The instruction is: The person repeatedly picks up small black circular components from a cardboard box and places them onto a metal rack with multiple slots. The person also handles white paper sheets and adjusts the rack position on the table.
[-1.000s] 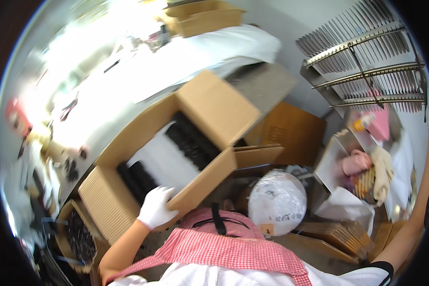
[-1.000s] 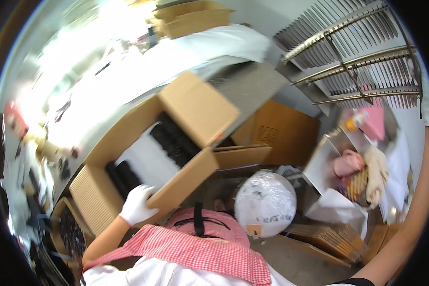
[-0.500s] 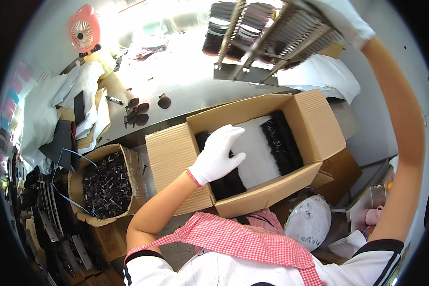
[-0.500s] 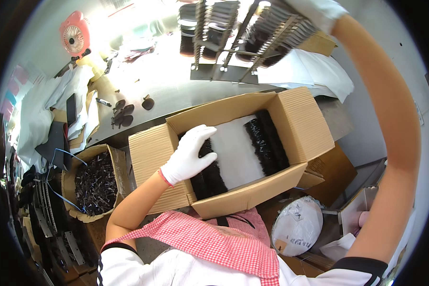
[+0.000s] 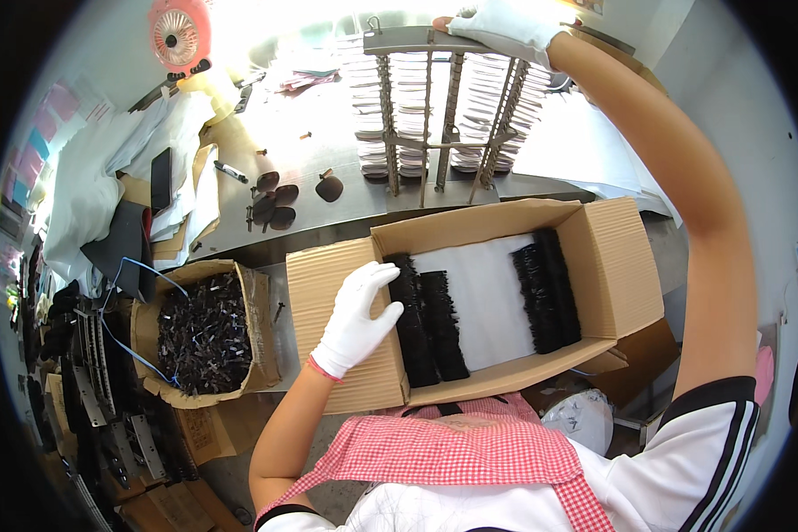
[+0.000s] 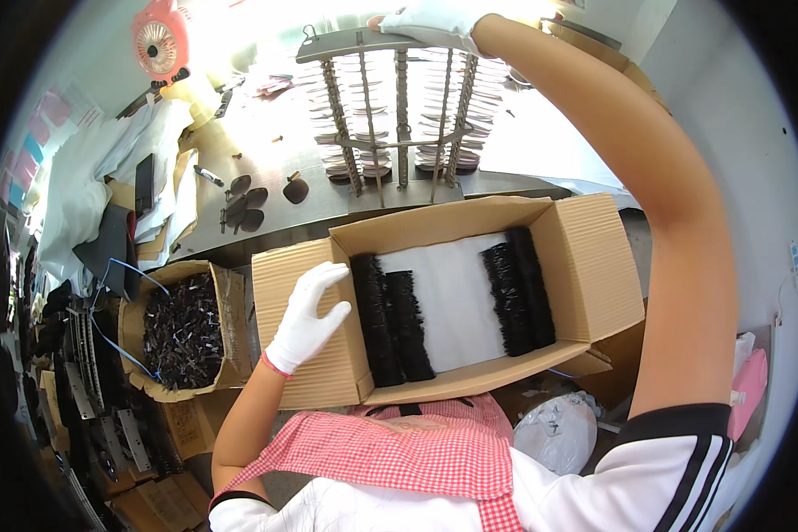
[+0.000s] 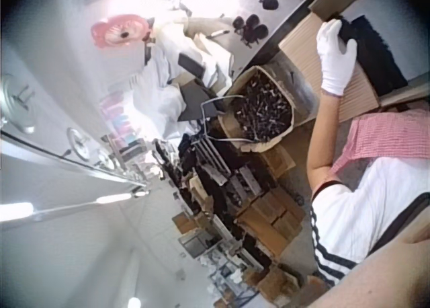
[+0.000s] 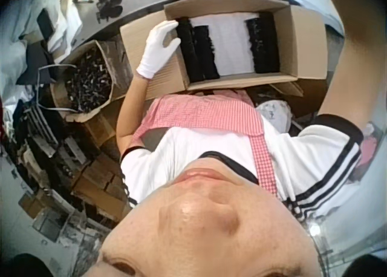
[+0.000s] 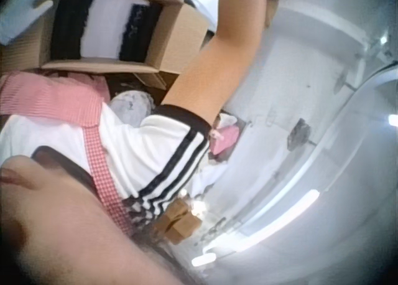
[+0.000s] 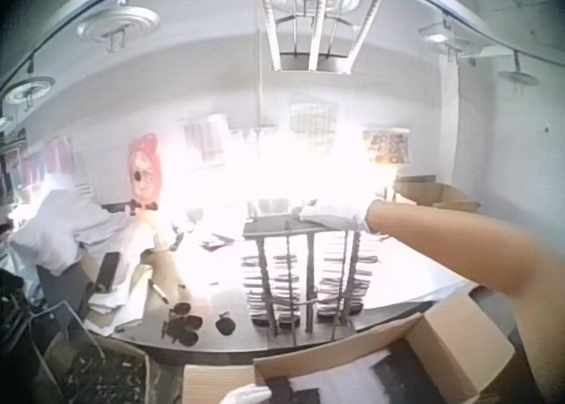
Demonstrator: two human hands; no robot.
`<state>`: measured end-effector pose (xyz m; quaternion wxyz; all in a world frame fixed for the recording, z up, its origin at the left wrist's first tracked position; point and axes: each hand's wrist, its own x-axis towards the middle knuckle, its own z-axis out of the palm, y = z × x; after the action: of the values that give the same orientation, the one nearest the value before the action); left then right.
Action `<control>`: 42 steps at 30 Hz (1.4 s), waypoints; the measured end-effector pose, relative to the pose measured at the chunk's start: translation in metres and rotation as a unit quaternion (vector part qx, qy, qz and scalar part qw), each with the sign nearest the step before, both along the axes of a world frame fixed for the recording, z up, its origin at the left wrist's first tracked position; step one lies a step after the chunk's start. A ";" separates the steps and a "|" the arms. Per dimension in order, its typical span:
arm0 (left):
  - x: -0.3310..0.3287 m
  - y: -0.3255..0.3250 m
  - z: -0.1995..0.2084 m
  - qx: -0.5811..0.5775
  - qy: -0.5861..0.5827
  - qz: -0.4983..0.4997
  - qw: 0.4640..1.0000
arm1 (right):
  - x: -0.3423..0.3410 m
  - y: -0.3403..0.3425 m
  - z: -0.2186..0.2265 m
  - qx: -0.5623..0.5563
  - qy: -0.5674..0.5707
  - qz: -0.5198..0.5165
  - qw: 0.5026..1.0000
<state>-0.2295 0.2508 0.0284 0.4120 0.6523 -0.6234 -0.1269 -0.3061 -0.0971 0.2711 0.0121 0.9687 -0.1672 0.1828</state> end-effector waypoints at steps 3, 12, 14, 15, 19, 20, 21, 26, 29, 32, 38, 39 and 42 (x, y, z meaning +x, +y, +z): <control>0.001 -0.003 0.002 -0.001 -0.006 -0.002 1.000 | -0.008 0.006 0.012 0.041 0.032 -0.050 0.997; -0.012 -0.021 0.001 -0.007 0.008 -0.010 1.000 | -0.022 0.015 -0.032 0.131 -0.069 -0.036 0.988; -0.016 -0.025 0.000 0.000 -0.013 -0.019 1.000 | -0.027 0.011 -0.072 0.169 -0.120 0.047 0.977; -0.018 -0.027 0.000 0.001 -0.004 -0.019 1.000 | -0.029 0.011 -0.091 0.162 -0.124 0.060 0.977; -0.025 -0.044 0.004 -0.008 -0.007 -0.035 0.999 | -0.043 0.026 -0.169 0.130 -0.204 0.104 0.965; -0.028 -0.049 0.005 -0.009 -0.012 -0.037 0.999 | -0.044 0.027 -0.186 0.123 -0.191 0.087 0.970; -0.031 -0.056 0.005 -0.009 -0.018 -0.039 0.999 | -0.045 0.027 -0.203 0.112 -0.187 0.086 0.972; -0.038 -0.113 -0.003 -0.064 -0.106 -0.006 0.992 | -0.052 0.033 -0.258 0.125 -0.124 0.087 0.981; -0.038 -0.148 -0.017 -0.050 -0.173 0.024 0.983 | -0.074 0.027 -0.252 0.102 -0.130 0.128 0.978; -0.043 -0.175 -0.030 0.003 -0.232 0.064 0.971 | -0.109 0.005 -0.236 0.067 -0.224 0.023 0.972; -0.056 -0.200 -0.035 0.018 -0.295 0.144 0.944 | -0.129 -0.062 -0.245 0.428 -0.247 -0.055 0.868; -0.057 -0.201 -0.034 0.013 -0.293 0.142 0.946 | -0.129 -0.068 -0.249 0.474 -0.235 -0.021 0.848; -0.056 -0.202 -0.033 -0.013 -0.293 0.144 0.945 | -0.121 -0.078 -0.254 0.563 -0.178 -0.004 0.807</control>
<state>-0.2859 0.0492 -0.0051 0.2341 0.7379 -0.6176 0.1384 -0.4268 -0.1747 0.0173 -0.5648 0.7552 -0.2442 0.2258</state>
